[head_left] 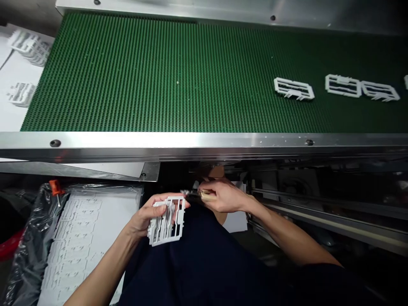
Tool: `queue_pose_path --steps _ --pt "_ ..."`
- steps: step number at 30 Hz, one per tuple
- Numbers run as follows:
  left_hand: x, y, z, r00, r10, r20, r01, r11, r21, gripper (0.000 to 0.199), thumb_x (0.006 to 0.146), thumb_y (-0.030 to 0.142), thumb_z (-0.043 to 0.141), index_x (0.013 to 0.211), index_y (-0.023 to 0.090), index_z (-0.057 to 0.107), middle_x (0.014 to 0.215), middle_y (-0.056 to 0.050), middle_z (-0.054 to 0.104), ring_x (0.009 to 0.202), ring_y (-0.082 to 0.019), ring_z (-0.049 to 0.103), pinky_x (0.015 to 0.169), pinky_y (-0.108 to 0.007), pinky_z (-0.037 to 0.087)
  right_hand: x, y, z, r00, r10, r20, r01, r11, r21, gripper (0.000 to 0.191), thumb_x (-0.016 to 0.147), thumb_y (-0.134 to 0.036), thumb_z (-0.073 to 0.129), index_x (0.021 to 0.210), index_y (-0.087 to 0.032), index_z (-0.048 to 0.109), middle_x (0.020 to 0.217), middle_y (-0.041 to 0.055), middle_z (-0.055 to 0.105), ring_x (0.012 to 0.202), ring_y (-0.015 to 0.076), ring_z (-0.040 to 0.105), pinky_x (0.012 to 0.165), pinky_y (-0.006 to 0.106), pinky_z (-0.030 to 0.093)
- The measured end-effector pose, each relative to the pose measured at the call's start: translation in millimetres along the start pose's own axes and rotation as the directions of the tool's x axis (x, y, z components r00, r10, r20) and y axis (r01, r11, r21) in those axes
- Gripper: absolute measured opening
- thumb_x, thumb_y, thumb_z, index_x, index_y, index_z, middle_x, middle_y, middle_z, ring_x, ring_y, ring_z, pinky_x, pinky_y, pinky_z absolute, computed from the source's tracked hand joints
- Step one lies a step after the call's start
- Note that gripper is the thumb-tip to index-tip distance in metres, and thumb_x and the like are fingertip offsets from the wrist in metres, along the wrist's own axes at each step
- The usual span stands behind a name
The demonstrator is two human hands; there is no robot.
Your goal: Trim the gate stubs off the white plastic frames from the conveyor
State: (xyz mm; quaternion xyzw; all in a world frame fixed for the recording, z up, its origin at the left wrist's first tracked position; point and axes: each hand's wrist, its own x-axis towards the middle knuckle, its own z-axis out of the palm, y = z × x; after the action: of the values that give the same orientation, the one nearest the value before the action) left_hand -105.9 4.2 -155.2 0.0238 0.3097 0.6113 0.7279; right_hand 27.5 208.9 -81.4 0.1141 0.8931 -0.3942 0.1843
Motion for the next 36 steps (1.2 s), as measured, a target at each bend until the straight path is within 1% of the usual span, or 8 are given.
queue_pose_path --steps 4,11,14,20,27,31,34,36 --pt "1.0 3.1 -2.2 0.984 0.093 -0.151 -0.106 0.991 -0.080 0.049 0.065 0.031 0.073 0.110 0.015 0.064 0.106 -0.013 0.066 0.060 -0.016 0.061 0.053 -0.025 0.053 10.0 1.2 21.5 0.976 0.149 -0.156 -0.083 0.926 0.368 0.012 0.080 -0.027 0.052 0.080 -0.016 0.054 0.072 -0.0012 0.054 0.067 0.0110 0.049 0.063 0.022 0.036" --pt "-3.8 -0.4 -4.7 0.966 0.180 -0.186 -0.203 0.972 -0.114 0.046 0.070 0.034 0.069 0.111 0.014 0.061 0.078 -0.009 0.066 0.054 -0.016 0.059 0.050 -0.028 0.053 12.6 -17.2 64.5 0.988 0.157 -0.001 -0.085 0.546 0.834 0.023 0.081 -0.037 0.055 0.086 -0.017 0.045 0.070 -0.0002 0.055 0.057 0.0097 0.050 0.057 0.024 0.042" --pt "-4.9 -5.3 -2.8 0.960 0.200 -0.195 -0.226 0.966 -0.124 0.048 0.070 0.034 0.068 0.112 0.014 0.060 0.077 -0.009 0.066 0.056 -0.017 0.060 0.057 -0.032 0.054 13.8 -28.0 75.5 0.996 0.080 -0.035 -0.007 0.473 0.881 0.023 0.079 -0.035 0.059 0.084 -0.018 0.044 0.074 0.0000 0.055 0.064 0.0111 0.054 0.063 0.025 0.045" --pt "-9.7 -11.7 2.1 0.934 0.256 -0.250 -0.298 0.943 -0.150 0.047 0.069 0.031 0.071 0.112 0.016 0.060 0.111 -0.012 0.062 0.059 -0.015 0.061 0.056 -0.028 0.055 17.3 -27.8 80.1 0.983 0.121 -0.141 0.062 0.502 0.863 0.021 0.080 -0.033 0.059 0.086 -0.017 0.047 0.077 0.0006 0.056 0.067 0.0113 0.055 0.063 0.025 0.044" --pt "-19.0 -16.9 3.6 0.916 0.268 -0.300 -0.323 0.934 -0.150 0.047 0.067 0.031 0.072 0.112 0.018 0.061 0.110 -0.009 0.064 0.057 -0.015 0.062 0.051 -0.026 0.054 15.9 -16.5 68.4 0.979 0.147 -0.145 0.051 0.507 0.860 0.024 0.083 -0.040 0.052 0.088 -0.017 0.047 0.075 0.0035 0.062 0.060 0.0116 0.055 0.056 0.025 0.044" --pt "-13.4 -20.7 9.8 0.878 0.319 -0.357 -0.374 0.923 -0.095 0.047 0.068 0.028 0.072 0.112 0.017 0.060 0.110 -0.010 0.064 0.064 -0.016 0.063 0.058 -0.027 0.055 11.4 -27.9 64.3 0.969 0.177 -0.173 -0.008 0.723 0.691 0.029 0.079 -0.044 0.057 0.089 -0.018 0.048 0.079 0.0032 0.061 0.067 0.0138 0.058 0.064 0.027 0.046" --pt "-3.7 -22.0 22.2 0.795 0.375 -0.477 -0.414 0.910 0.026 0.043 0.069 0.020 0.072 0.109 0.015 0.059 0.096 -0.008 0.067 0.072 -0.018 0.065 0.068 -0.027 0.055 11.7 -35.6 67.2 0.968 0.167 -0.188 -0.072 0.900 0.431 0.040 0.070 -0.047 0.065 0.096 -0.022 0.051 0.081 0.0010 0.062 0.073 0.0161 0.058 0.068 0.030 0.044" --pt "1.2 -21.9 31.4 0.742 0.387 -0.547 -0.421 0.905 0.068 0.041 0.068 0.018 0.074 0.106 0.015 0.059 0.087 -0.005 0.067 0.071 -0.017 0.065 0.067 -0.027 0.054 14.9 -33.5 70.5 0.974 0.143 -0.175 -0.063 0.915 0.398 0.040 0.070 -0.047 0.065 0.098 -0.023 0.051 0.080 -0.0002 0.062 0.072 0.0159 0.058 0.069 0.030 0.044"
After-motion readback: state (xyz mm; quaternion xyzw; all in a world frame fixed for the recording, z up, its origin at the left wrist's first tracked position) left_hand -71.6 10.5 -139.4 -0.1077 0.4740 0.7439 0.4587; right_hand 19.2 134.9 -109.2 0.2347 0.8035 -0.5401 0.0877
